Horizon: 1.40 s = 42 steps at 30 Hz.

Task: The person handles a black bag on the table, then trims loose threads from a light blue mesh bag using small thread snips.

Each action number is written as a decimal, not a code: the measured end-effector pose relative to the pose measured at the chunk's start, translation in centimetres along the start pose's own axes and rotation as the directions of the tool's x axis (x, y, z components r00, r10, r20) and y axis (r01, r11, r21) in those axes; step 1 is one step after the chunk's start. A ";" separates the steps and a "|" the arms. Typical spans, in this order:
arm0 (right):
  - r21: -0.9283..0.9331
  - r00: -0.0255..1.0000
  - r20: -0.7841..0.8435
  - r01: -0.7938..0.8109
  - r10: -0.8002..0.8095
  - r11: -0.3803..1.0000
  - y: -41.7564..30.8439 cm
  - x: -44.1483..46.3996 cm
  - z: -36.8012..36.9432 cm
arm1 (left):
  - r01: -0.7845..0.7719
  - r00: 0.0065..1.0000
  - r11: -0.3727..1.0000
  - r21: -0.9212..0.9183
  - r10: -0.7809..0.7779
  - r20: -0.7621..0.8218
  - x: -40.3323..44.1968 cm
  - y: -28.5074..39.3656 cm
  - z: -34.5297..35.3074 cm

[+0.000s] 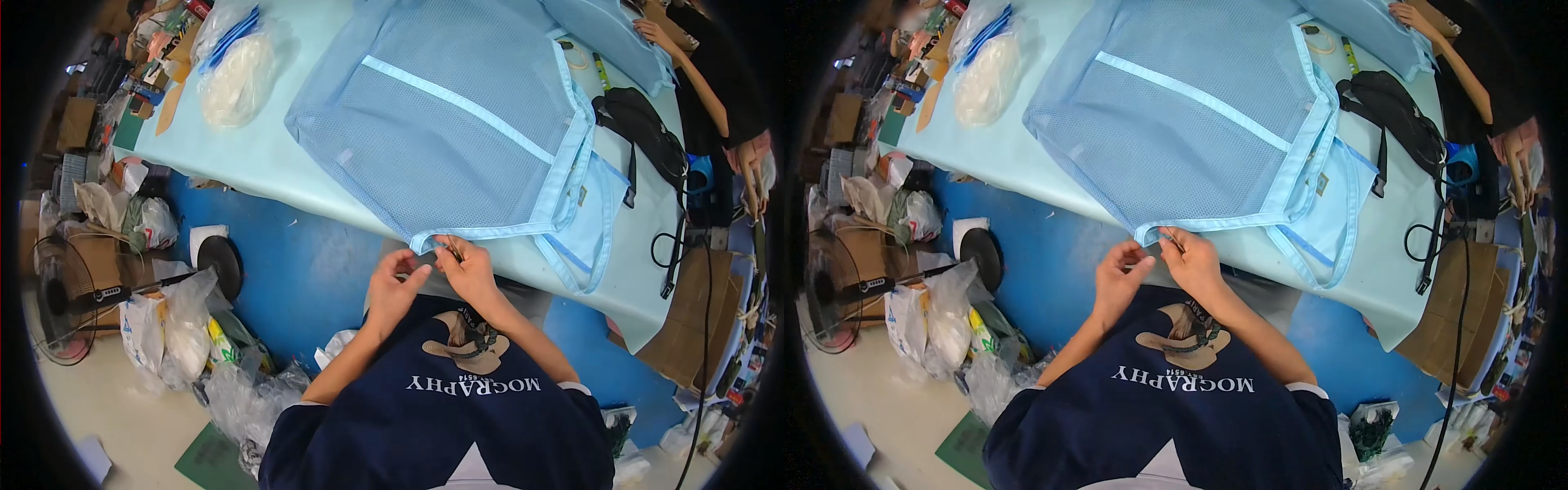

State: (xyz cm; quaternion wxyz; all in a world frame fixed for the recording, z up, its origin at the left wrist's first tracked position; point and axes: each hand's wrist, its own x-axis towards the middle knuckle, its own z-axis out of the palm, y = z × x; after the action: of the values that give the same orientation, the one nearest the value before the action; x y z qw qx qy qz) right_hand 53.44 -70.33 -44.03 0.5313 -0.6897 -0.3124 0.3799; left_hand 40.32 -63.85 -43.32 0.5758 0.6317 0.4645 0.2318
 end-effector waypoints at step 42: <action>-0.448 0.949 0.128 0.316 -0.289 0.837 -1.0 -1.8 -1.2 | 0.139 0.980 0.824 -0.549 -0.034 0.197 0.1 0.4 1.1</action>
State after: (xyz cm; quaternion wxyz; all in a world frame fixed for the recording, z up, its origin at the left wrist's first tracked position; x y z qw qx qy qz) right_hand 53.49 -72.21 -42.58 0.3960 -0.7275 -0.5133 0.2247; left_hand 41.46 -64.27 -43.21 0.7847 0.4314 0.3508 0.2739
